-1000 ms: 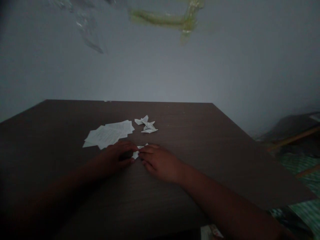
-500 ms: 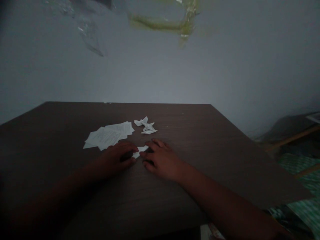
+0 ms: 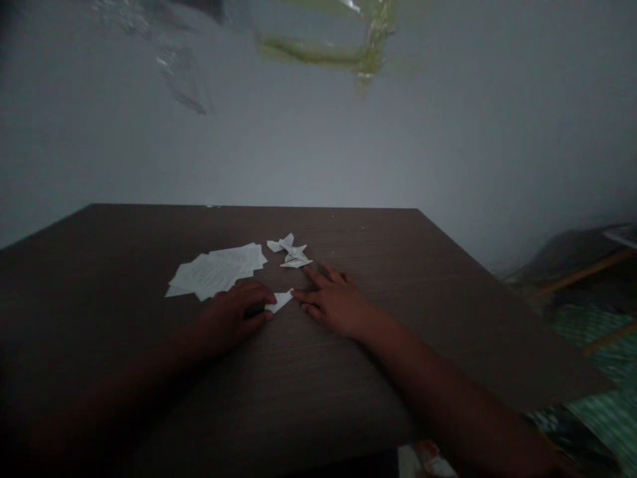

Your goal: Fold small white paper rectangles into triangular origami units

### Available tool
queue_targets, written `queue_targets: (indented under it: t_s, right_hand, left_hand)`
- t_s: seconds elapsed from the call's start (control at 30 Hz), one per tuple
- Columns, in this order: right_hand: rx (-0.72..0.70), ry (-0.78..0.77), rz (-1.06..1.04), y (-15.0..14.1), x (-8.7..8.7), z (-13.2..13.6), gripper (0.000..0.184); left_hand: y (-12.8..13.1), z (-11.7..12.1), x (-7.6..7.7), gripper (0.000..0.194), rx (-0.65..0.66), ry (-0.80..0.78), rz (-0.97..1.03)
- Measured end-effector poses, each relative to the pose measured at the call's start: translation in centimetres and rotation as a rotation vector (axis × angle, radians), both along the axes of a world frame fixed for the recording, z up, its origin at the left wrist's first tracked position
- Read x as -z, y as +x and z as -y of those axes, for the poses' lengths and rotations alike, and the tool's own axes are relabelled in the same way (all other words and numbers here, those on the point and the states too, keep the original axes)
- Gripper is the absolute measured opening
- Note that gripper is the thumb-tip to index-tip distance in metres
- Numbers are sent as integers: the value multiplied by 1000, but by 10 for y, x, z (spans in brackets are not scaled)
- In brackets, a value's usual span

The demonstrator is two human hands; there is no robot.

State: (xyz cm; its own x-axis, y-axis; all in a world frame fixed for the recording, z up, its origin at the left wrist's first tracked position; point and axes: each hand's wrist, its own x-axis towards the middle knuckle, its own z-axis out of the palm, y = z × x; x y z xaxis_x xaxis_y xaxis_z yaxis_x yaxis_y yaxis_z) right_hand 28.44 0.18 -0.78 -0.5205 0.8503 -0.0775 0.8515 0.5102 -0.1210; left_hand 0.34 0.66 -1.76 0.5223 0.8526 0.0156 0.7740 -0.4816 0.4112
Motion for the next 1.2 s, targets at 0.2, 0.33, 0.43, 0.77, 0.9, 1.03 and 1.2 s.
queue_targets:
  t_s: [0.2,0.33,0.43,0.77,0.9,1.03,1.2]
  right_hand:
    - [82,81,55,1,2,2,53]
    - [10,196,-77,-5,8,3,55]
    - [-142,215,-179,-10,18,2,48]
    - [-268,314,-375,-10,42,-8,35]
    - [-296,360,-445,-11,37,-5,10]
    - [-327,380,-543,-13,32,2,20]
    - [-333,428,-579,-18,28,11,15]
  left_hand:
    - [2,2,1,28,1,39,-28]
    - [5,7,1,27,4,100,-58]
    - [8,10,2,23,34,173,-68]
    - [7,3,9,32,276,388,1]
    - [4,3,4,28,289,357,54]
    - [6,12,-7,16,277,393,35]
    - [8,19,-13,19,320,432,70]
